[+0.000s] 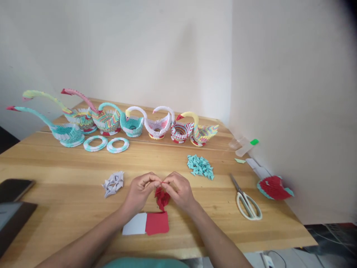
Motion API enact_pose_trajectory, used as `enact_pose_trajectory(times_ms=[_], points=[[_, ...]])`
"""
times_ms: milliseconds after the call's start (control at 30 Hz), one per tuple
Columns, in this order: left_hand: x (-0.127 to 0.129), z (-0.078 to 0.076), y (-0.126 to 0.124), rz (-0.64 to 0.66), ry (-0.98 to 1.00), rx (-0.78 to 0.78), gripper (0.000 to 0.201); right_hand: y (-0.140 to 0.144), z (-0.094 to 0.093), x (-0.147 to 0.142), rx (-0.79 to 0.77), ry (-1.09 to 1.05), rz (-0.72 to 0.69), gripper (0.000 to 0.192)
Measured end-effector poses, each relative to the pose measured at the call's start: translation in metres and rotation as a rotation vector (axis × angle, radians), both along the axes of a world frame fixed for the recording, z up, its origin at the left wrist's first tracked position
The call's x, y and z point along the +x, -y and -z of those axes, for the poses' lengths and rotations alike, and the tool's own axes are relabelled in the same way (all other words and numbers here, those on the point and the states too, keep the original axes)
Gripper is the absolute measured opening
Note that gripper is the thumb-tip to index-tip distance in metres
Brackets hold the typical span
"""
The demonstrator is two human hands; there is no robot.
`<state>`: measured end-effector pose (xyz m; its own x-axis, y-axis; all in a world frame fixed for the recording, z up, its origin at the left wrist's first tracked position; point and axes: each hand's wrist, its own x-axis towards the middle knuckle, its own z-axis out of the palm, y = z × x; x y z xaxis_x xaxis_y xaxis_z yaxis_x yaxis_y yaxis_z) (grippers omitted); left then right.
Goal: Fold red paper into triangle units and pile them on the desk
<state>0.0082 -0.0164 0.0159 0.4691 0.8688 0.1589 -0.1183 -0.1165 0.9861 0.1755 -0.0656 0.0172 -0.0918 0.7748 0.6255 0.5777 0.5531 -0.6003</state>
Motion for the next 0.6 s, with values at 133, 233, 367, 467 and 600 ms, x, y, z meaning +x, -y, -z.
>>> enact_pose_trajectory(times_ms=[133, 233, 367, 467, 600], points=[[0.0010, 0.0015, 0.0008, -0.028, -0.038, 0.095, 0.012, -0.0021, 0.0025, 0.0020, 0.033, 0.045, -0.010, 0.015], [0.0027, 0.0033, 0.0009, -0.023, 0.005, -0.063, 0.010, -0.0017, 0.0022, 0.0024, 0.077, 0.063, 0.014, 0.014], [0.0034, 0.0031, 0.0005, 0.000, 0.032, -0.194, 0.013, -0.0021, 0.0008, 0.0033, 0.129, 0.102, 0.023, 0.015], [0.0023, 0.0020, -0.0004, -0.001, 0.024, -0.176, 0.013, -0.0033, 0.0012, 0.0042, 0.149, 0.123, 0.031, 0.014], [0.0003, 0.0033, -0.0019, 0.019, 0.003, -0.128, 0.014, -0.0026, 0.0035, 0.0047, 0.144, 0.138, 0.037, 0.012]])
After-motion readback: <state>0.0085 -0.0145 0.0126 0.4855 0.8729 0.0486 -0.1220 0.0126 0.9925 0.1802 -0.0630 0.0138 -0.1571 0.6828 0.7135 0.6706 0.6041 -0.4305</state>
